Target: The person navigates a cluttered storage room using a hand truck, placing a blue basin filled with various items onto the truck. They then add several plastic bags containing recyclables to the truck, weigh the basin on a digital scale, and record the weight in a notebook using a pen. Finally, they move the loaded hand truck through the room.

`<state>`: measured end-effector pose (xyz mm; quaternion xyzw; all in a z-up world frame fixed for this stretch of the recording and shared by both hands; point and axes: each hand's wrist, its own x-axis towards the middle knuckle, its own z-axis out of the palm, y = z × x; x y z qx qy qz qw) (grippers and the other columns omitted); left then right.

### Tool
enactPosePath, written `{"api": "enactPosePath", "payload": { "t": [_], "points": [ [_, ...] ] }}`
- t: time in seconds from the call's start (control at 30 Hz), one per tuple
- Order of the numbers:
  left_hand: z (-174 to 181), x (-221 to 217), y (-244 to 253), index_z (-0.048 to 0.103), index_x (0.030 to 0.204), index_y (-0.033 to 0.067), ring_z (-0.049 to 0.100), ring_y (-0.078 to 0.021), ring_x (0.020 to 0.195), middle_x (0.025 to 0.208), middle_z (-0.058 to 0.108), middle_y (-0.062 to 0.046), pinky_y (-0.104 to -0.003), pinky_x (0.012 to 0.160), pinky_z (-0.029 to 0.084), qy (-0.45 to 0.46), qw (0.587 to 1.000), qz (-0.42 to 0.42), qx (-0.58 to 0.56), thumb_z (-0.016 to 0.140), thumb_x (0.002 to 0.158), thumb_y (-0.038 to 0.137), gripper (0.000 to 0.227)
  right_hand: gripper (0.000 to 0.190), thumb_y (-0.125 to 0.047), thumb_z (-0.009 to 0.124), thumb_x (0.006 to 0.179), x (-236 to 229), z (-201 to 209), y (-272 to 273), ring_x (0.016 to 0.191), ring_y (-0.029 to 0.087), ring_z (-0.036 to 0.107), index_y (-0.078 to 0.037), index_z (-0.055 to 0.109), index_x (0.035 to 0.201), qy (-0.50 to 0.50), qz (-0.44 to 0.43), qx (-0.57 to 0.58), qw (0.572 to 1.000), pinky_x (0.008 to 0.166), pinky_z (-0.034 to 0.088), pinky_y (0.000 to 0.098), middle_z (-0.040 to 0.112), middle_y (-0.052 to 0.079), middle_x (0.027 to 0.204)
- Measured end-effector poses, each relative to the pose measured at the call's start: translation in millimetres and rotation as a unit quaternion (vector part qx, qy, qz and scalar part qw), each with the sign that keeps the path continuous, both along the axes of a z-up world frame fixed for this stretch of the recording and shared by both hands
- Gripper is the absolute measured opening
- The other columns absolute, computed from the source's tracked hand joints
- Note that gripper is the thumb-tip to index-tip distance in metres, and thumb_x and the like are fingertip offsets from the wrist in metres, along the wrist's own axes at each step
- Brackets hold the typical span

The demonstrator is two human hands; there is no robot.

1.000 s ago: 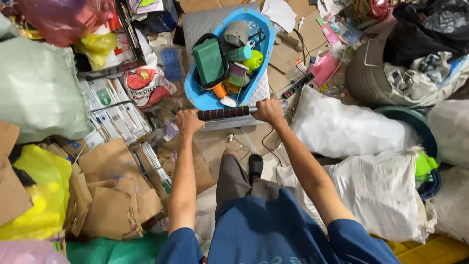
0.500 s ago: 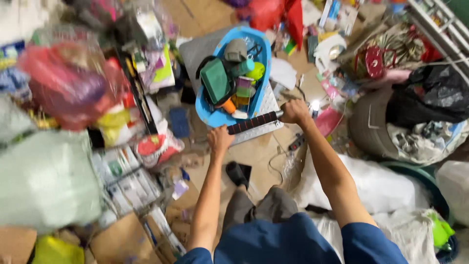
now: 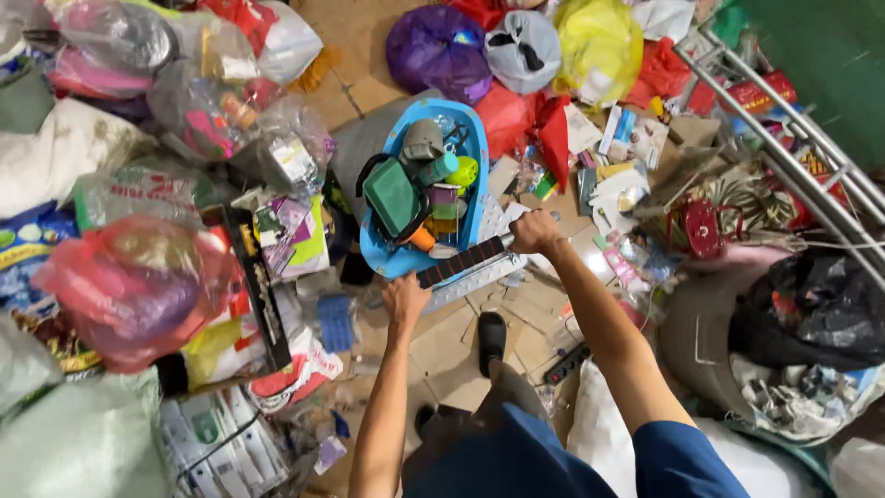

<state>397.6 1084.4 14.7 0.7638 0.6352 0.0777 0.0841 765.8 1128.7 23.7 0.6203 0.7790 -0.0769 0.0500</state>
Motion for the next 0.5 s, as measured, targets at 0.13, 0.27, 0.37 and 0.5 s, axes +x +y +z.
{"api": "enactPosePath", "payload": {
  "t": [0.13,0.27,0.37,0.5],
  "points": [
    [-12,45,51,0.074,0.099,0.0161,0.072,-0.0423,0.085,0.088,0.075,-0.019,-0.056,0.073,0.055,0.009,0.998,0.031,-0.050,0.078,0.075,0.053,0.044,0.023,-0.038,0.071,0.076,56,-46,66,0.075,0.034,0.073,-0.015,0.075,0.076,-0.012,0.066,0.056,0.996,0.069,0.057,0.0512,0.074,0.015,0.078],
    [-36,96,93,0.071,0.103,0.0142,0.073,-0.0377,0.081,0.090,0.075,-0.016,-0.052,0.073,0.057,0.005,1.000,0.023,-0.019,0.076,0.076,0.057,0.050,0.022,-0.033,0.074,0.071,77,22,132,0.084,0.037,0.074,-0.016,0.078,0.084,-0.014,0.002,-0.029,0.999,0.074,0.058,0.0500,0.075,0.018,0.089],
    [-49,137,118,0.071,0.105,0.0156,0.072,-0.0342,0.073,0.084,0.073,-0.012,-0.051,0.065,0.056,0.009,0.999,0.012,0.031,0.075,0.077,0.054,0.048,0.025,-0.029,0.074,0.069,112,29,177,0.090,0.037,0.074,-0.016,0.079,0.089,-0.044,-0.046,-0.085,0.994,0.080,0.059,0.0488,0.076,0.019,0.094],
    [-61,170,142,0.070,0.107,0.0135,0.070,-0.0299,0.065,0.075,0.069,-0.011,-0.045,0.056,0.056,-0.035,0.998,0.006,0.044,0.077,0.082,0.042,0.039,0.030,-0.029,0.079,0.062,123,58,216,0.098,0.035,0.072,-0.016,0.079,0.089,-0.088,-0.022,-0.091,0.992,0.086,0.057,0.0492,0.075,0.015,0.099]
  ]
}}
